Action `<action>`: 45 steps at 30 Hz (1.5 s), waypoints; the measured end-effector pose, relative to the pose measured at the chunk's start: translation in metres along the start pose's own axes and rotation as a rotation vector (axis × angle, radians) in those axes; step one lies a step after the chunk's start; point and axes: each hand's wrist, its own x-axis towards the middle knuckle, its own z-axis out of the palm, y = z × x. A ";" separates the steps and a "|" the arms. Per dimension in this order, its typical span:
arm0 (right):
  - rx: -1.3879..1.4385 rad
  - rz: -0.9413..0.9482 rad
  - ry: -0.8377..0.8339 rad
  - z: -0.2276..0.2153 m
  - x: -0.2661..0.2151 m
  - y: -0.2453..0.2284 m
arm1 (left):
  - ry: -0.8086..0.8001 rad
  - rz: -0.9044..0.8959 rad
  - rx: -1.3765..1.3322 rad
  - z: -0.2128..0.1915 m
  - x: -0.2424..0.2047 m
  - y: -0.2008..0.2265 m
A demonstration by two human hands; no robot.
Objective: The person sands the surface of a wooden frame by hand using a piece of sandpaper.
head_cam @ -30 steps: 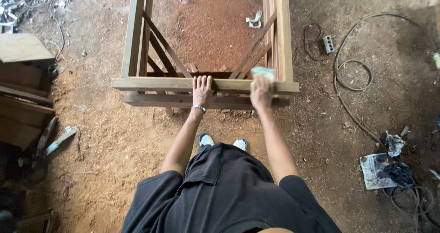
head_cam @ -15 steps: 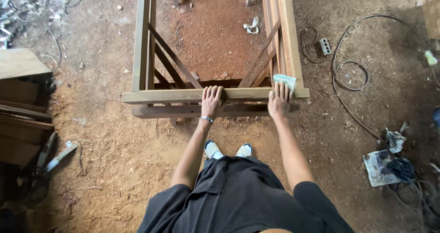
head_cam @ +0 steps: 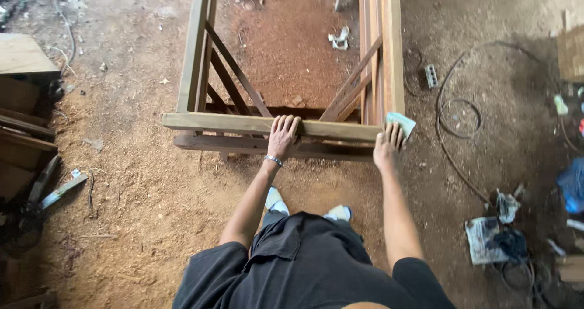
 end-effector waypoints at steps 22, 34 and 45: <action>-0.014 -0.596 0.099 0.016 0.007 0.100 | -0.145 -0.157 0.186 0.102 0.042 0.142; -0.119 -0.607 0.042 0.008 0.064 0.131 | -0.175 -0.306 0.217 0.157 0.073 0.258; -0.046 -0.559 -0.101 -0.016 0.082 0.145 | -0.221 -0.295 0.448 0.188 0.077 0.249</action>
